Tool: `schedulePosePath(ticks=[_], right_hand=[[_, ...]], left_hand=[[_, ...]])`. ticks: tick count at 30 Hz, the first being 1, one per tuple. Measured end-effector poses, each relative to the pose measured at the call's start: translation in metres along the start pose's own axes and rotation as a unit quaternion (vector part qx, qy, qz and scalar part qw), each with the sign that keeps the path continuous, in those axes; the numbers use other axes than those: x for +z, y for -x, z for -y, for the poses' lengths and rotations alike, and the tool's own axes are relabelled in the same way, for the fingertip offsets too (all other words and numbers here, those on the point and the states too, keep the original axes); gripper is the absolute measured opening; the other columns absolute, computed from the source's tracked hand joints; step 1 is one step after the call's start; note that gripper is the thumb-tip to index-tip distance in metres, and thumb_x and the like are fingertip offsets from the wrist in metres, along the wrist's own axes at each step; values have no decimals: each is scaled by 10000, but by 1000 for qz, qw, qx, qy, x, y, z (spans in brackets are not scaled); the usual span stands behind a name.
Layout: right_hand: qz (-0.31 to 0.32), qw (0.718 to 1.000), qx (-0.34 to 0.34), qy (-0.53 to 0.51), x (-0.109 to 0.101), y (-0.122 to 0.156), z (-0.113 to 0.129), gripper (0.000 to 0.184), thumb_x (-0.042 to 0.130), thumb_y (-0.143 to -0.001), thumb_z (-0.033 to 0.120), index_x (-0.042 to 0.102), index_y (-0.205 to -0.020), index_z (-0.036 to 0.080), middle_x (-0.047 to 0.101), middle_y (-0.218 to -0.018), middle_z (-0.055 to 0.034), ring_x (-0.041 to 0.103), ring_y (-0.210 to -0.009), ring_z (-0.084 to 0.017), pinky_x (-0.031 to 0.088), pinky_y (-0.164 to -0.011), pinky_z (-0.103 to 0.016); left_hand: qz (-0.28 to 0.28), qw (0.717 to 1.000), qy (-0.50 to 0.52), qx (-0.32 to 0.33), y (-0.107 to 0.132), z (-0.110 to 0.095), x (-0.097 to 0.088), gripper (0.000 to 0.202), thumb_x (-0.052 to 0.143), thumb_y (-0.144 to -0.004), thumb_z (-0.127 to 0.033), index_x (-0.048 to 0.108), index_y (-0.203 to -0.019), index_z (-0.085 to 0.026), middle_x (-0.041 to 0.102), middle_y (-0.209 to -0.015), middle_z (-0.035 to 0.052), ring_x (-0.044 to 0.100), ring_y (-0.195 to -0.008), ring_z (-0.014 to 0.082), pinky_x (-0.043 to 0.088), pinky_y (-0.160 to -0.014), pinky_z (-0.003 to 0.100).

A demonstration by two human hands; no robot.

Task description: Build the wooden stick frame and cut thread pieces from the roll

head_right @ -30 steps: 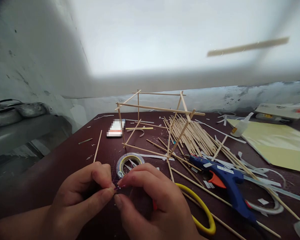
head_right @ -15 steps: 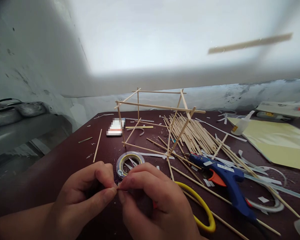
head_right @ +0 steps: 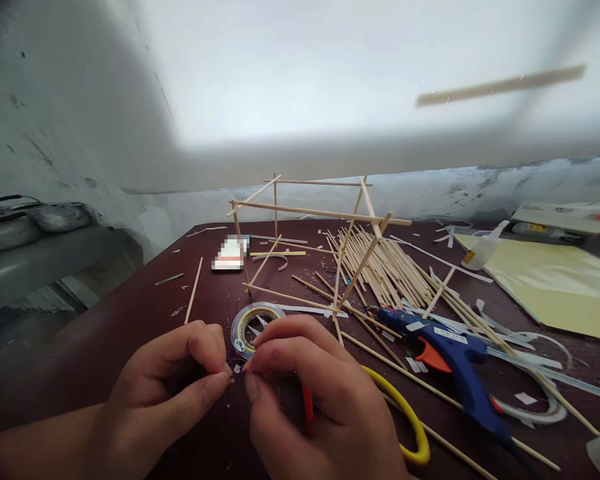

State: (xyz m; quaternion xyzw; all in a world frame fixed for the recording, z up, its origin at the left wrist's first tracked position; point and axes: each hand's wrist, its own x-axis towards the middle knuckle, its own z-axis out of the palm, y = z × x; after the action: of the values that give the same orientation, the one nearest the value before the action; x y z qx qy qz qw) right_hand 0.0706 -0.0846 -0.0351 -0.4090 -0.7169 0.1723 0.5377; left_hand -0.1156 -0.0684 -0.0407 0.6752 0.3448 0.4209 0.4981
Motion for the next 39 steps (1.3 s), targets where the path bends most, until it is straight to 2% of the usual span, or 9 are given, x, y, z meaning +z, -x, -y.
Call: schedulePosePath(ticks=[7,13,17,24,26,31,35,37,39], right_hand=[[3,1000,-6,-7,0,1,2,151,637,-776,112,631,-820,256,661,-924,8,677,-822,-128,565,-713,-181],[-22,1000,9,-4,0,6,-2,299,586,-801,139,582,-1042,316,676,-899,39,670,-810,-116,552,-704,-165],[-26,1000,6,-7,2,6,0,346,586,-798,124,563,-1072,333,668,-846,64,659,-753,-87,532,-675,-127],[8,996,23,-85,5,8,0,361,596,-804,136,575,-1109,330,660,-774,68,644,-652,-77,520,-571,-113],[9,995,33,-95,5,9,0,349,588,-817,151,581,-1113,337,666,-763,62,645,-635,-84,506,-536,-122],[-3,984,108,-140,5,8,4,210,620,-838,237,650,-1025,330,668,-718,34,612,-574,-110,481,-501,-170],[20,946,221,-236,4,7,6,130,586,-887,324,673,-984,315,649,-680,20,588,-569,-107,478,-502,-160],[43,934,238,-261,4,7,5,140,588,-887,338,669,-998,310,649,-693,17,586,-575,-103,489,-517,-159],[61,939,227,-250,3,8,4,155,616,-870,321,655,-1020,320,657,-714,24,591,-585,-98,496,-527,-153]], left_hand=[[10,1000,-4,-5,-1,1,0,204,592,-888,-342,549,-760,-189,462,-668,-5,404,-621,121,332,-591,271],[0,1000,-8,-6,2,-1,-1,206,595,-894,-325,531,-749,-194,461,-655,-18,406,-614,110,329,-597,266],[-5,1000,-9,-12,1,-2,0,214,599,-892,-340,535,-748,-195,457,-651,-18,405,-612,111,328,-593,265],[21,998,-59,32,3,4,-1,166,581,-898,-308,540,-777,-202,485,-699,6,453,-653,135,378,-615,279],[12,996,-71,45,3,5,0,151,588,-890,-286,538,-775,-203,476,-681,1,449,-639,132,376,-599,274],[8,994,-54,99,3,7,4,104,569,-872,-180,522,-783,-207,469,-672,-13,433,-622,112,359,-572,245],[3,992,-61,107,4,8,4,104,567,-852,-137,525,-783,-203,508,-708,-6,470,-644,110,379,-593,242],[-1,990,-66,124,3,7,4,102,560,-843,-117,529,-798,-204,513,-705,-8,469,-625,102,378,-571,230],[0,984,-79,159,1,4,4,130,557,-818,-74,535,-822,-202,511,-695,-13,451,-587,86,365,-530,207]])
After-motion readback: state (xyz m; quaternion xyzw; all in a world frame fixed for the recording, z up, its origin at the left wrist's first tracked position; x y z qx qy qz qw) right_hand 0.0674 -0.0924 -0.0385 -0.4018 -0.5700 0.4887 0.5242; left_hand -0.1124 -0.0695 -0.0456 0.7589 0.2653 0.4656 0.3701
